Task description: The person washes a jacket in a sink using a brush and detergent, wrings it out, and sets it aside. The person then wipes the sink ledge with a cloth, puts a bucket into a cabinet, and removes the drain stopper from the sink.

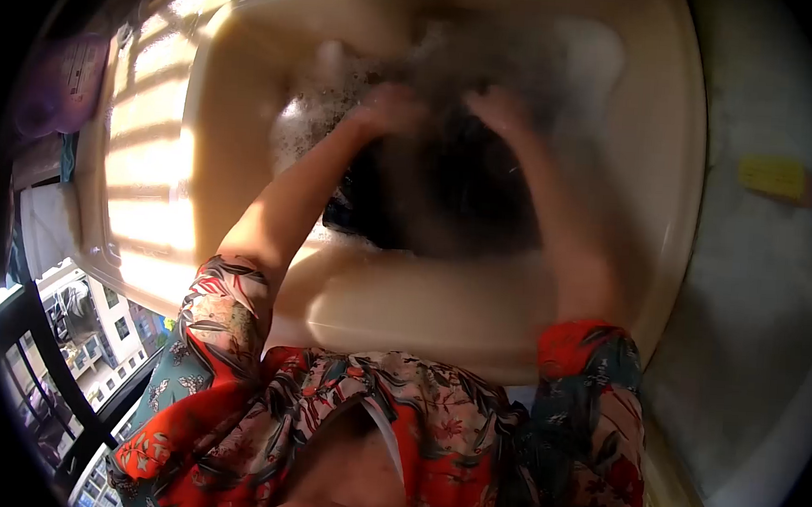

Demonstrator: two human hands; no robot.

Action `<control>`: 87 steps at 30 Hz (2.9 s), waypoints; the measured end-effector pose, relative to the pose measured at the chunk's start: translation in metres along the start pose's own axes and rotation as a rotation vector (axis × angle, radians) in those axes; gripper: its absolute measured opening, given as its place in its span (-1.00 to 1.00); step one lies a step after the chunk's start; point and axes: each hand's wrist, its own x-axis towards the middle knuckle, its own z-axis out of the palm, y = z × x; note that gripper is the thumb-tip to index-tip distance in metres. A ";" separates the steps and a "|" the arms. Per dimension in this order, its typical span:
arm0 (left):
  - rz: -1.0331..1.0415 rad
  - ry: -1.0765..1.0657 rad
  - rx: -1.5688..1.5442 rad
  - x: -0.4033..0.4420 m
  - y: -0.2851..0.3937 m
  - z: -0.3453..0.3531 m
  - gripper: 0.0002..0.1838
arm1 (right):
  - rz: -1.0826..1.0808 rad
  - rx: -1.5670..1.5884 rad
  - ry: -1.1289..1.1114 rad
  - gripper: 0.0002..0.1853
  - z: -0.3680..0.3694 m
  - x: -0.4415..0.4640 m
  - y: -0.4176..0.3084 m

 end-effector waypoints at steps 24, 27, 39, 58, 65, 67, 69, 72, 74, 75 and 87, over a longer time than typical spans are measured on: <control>0.251 -0.141 0.410 -0.094 0.002 0.053 -0.55 | -0.349 -0.557 -0.221 -0.51 0.090 -0.117 0.002; 0.392 -0.173 0.992 -0.040 -0.040 0.081 -0.54 | -0.257 -0.221 -0.205 -0.71 0.082 -0.061 -0.006; 0.011 -0.004 -0.333 -0.117 0.042 -0.097 -0.62 | -0.082 0.416 0.220 -0.63 -0.067 -0.075 -0.001; 0.407 -0.342 0.240 -0.135 0.015 -0.070 -0.84 | -0.344 0.213 0.094 -0.44 -0.052 -0.023 -0.023; 0.141 -0.081 0.313 -0.138 0.024 -0.077 -0.62 | -0.145 0.534 -0.100 -0.79 -0.032 -0.051 -0.020; 0.053 -0.248 0.366 -0.131 0.033 -0.082 -0.48 | -0.220 0.661 -0.081 -0.87 -0.067 -0.080 -0.051; 0.109 -0.126 0.143 -0.138 0.046 -0.089 -0.23 | -0.377 0.527 0.103 -0.86 -0.085 -0.097 -0.062; 0.177 -0.213 -0.323 -0.144 0.066 -0.081 -0.14 | -0.475 0.790 -0.165 -0.78 -0.097 -0.157 -0.114; 0.352 -0.244 -0.682 -0.128 0.052 -0.059 -0.45 | -0.659 0.695 -0.319 -0.80 -0.088 -0.152 -0.118; 0.173 -0.307 -0.765 -0.121 0.055 -0.055 -0.43 | -0.657 0.733 -0.402 -0.83 -0.085 -0.133 -0.102; 0.292 -0.393 -0.104 -0.136 0.068 -0.081 -0.43 | 0.234 1.047 -0.615 -0.34 0.001 -0.010 -0.023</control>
